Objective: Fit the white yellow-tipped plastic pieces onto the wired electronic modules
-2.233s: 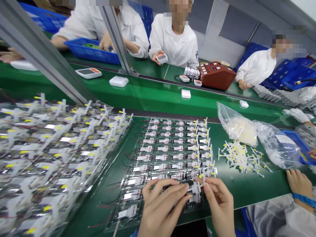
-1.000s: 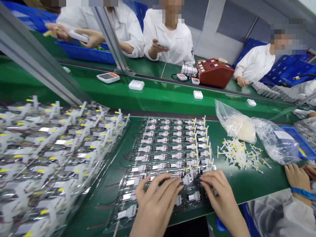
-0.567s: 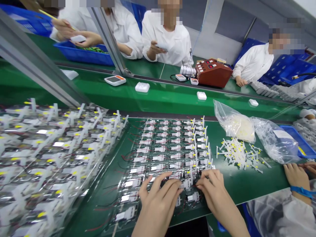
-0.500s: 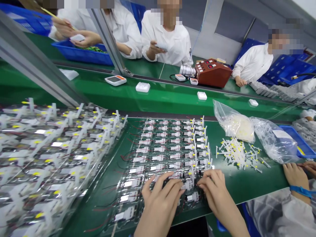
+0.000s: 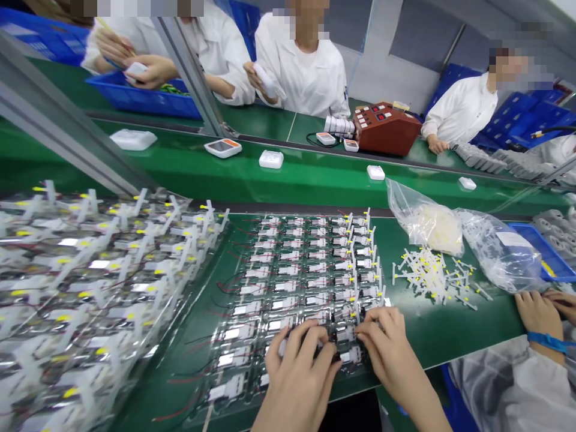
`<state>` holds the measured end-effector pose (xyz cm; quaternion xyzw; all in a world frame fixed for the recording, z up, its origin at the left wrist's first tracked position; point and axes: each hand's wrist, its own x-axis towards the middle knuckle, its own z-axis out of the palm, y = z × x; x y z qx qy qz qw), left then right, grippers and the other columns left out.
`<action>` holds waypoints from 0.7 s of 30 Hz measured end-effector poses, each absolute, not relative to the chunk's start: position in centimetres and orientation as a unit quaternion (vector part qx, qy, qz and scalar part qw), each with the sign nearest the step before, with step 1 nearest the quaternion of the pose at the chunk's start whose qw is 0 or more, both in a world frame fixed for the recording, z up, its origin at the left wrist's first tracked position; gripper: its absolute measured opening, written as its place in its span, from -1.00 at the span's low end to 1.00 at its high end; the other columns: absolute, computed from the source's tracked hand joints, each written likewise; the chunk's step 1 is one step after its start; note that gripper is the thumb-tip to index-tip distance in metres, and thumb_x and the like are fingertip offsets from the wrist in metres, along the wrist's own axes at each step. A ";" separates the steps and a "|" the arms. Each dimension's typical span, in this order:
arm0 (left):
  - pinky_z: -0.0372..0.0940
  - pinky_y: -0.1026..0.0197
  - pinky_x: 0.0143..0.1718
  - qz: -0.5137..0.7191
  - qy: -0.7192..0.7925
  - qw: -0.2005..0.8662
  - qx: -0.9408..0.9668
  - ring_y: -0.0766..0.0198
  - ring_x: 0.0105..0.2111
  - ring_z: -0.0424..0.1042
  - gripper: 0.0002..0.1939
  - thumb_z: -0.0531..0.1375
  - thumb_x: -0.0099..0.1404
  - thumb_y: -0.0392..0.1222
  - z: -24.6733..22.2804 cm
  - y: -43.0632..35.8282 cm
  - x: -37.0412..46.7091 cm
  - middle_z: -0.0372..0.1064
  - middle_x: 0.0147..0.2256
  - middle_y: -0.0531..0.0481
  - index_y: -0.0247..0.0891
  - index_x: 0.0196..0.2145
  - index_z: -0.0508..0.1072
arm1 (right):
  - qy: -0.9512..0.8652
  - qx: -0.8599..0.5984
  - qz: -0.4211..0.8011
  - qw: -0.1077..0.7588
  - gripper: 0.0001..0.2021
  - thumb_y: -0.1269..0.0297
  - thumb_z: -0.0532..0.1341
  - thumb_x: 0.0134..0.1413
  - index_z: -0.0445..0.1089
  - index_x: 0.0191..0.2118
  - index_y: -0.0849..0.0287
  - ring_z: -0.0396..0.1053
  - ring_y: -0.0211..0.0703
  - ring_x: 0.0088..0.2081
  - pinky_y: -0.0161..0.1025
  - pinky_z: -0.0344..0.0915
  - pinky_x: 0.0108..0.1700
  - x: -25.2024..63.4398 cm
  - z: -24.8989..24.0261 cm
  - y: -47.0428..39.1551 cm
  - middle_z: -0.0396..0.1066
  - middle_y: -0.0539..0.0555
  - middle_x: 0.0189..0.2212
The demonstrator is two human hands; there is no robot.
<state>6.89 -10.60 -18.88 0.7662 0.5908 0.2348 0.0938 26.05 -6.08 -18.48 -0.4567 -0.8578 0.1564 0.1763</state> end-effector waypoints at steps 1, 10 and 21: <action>-0.08 -0.06 0.08 0.220 0.591 0.089 0.771 0.05 -0.02 0.30 -0.93 0.15 0.31 -0.23 -18.9 -10.8 6.8 0.42 -0.19 0.02 -0.14 -0.31 0.43 | -0.860 -0.456 0.152 0.173 -0.83 0.50 0.05 0.28 0.34 -0.17 0.14 0.25 -0.02 -0.15 -0.08 0.28 -0.14 26.0 -18.6 -6.1 0.32 0.14 -0.18; -0.05 -0.08 0.05 0.188 0.562 -0.010 0.806 0.01 -0.05 0.32 -0.90 0.14 0.29 -0.23 -19.4 -11.7 6.7 0.47 -0.18 -0.03 -0.17 -0.35 0.46 | -0.861 -0.453 0.146 0.180 -0.84 0.44 0.09 0.29 0.34 -0.09 0.14 0.26 -0.01 -0.14 -0.07 0.28 -0.12 26.1 -18.8 -6.3 0.33 0.15 -0.18; 0.02 0.06 0.05 0.257 0.543 -0.022 0.799 0.12 -0.11 0.42 -0.85 0.10 0.30 -0.31 -19.6 -11.7 6.5 0.52 -0.23 0.02 -0.15 -0.35 0.46 | -0.791 -0.566 -0.060 0.226 -0.84 0.32 0.08 0.29 0.41 -0.17 0.17 0.28 0.05 -0.17 0.00 0.24 -0.10 32.4 -19.8 -3.2 0.40 0.19 -0.23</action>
